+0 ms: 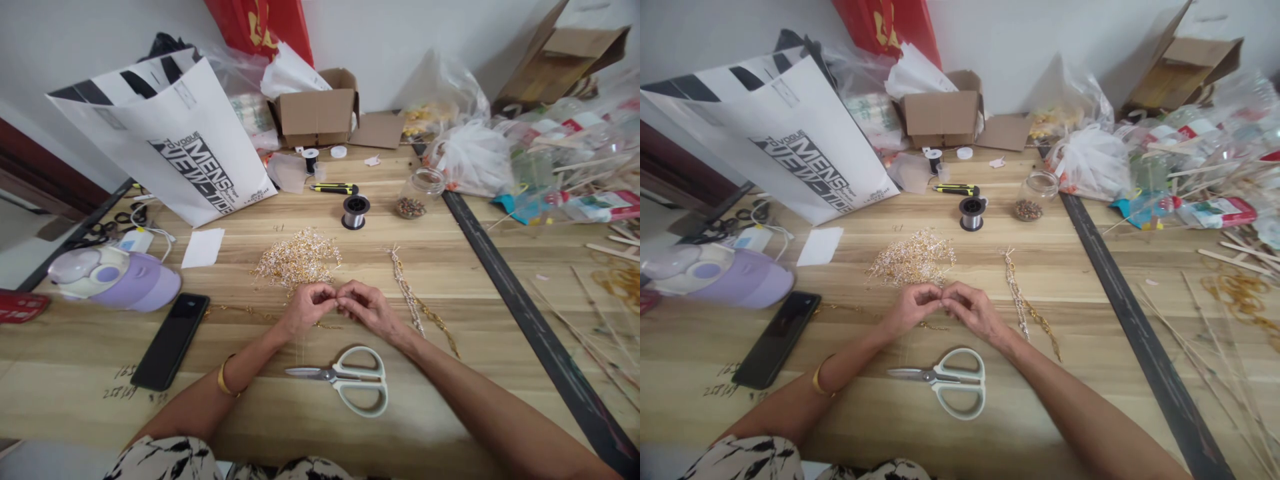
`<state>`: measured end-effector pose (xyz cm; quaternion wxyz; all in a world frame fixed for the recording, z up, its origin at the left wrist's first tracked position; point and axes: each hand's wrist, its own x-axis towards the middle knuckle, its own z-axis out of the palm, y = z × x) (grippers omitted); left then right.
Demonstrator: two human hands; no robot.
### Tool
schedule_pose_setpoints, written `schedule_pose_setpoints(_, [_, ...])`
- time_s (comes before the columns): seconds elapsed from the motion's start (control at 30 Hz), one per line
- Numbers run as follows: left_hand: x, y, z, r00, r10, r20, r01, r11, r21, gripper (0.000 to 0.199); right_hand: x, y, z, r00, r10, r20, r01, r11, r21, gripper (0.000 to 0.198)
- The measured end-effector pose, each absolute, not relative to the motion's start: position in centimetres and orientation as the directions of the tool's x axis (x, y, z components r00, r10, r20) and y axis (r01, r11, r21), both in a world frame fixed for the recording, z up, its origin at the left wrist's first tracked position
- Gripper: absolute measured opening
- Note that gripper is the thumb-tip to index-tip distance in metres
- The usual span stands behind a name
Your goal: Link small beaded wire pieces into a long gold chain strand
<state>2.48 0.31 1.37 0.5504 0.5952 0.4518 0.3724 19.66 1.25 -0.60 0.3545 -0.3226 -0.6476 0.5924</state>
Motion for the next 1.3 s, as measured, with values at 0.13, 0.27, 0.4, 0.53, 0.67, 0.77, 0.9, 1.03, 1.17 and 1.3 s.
schedule_pose_setpoints(0.13, [2.53, 0.35, 1.36, 0.323, 0.944, -0.066, 0.118, 0.029, 0.993, 0.023, 19.62, 1.23, -0.88, -0.541, 0.835, 0.097, 0.002, 0.116, -0.993, 0.025])
schedule_pose_setpoints(0.27, [2.47, 0.42, 1.33, 0.293, 0.955, -0.049, 0.163, 0.000, 0.987, 0.017, 19.63, 1.23, -0.92, -0.478, 0.867, 0.140, 0.037, 0.179, -0.983, 0.024])
schedule_pose_setpoints(0.4, [2.36, 0.40, 1.33, 0.270, 0.961, -0.057, 0.221, -0.005, 0.975, 0.013, 19.60, 1.26, -0.42, -0.425, 0.897, 0.118, -0.009, 0.127, -0.992, 0.023])
schedule_pose_setpoints(0.53, [2.26, 0.45, 1.24, 0.256, 0.964, -0.066, 0.201, 0.014, 0.980, 0.014, 19.48, 1.32, -0.24, -0.377, 0.922, 0.082, -0.086, 0.054, -0.995, 0.024])
schedule_pose_setpoints(0.67, [2.18, 0.63, 1.13, 0.243, 0.966, -0.089, 0.149, 0.053, 0.987, 0.016, 19.44, 1.40, -0.53, -0.363, 0.929, 0.069, -0.103, 0.034, -0.994, 0.022])
schedule_pose_setpoints(0.77, [2.14, 0.74, 1.10, 0.244, 0.965, -0.093, 0.131, 0.063, 0.989, 0.017, 19.48, 1.41, -0.48, -0.365, 0.926, 0.100, -0.099, 0.069, -0.993, 0.020])
schedule_pose_setpoints(0.9, [2.12, 0.75, 0.89, 0.253, 0.964, -0.079, 0.125, 0.049, 0.991, 0.018, 19.50, 1.38, -0.12, -0.382, 0.918, 0.111, -0.153, 0.055, -0.987, 0.020])
schedule_pose_setpoints(1.03, [2.17, 0.69, 0.71, 0.243, 0.967, -0.073, 0.133, 0.041, 0.990, 0.017, 19.52, 1.48, -0.11, -0.400, 0.912, 0.093, -0.193, 0.016, -0.981, 0.019])
schedule_pose_setpoints(1.17, [2.24, 0.72, 0.98, 0.214, 0.971, -0.104, 0.152, 0.072, 0.986, 0.017, 19.55, 1.60, -0.18, -0.389, 0.918, 0.072, -0.200, -0.007, -0.980, 0.020])
schedule_pose_setpoints(1.3, [2.27, 0.77, 1.27, 0.209, 0.970, -0.127, 0.144, 0.098, 0.985, 0.019, 19.53, 1.62, -0.15, -0.395, 0.917, 0.054, -0.193, -0.025, -0.981, 0.021])
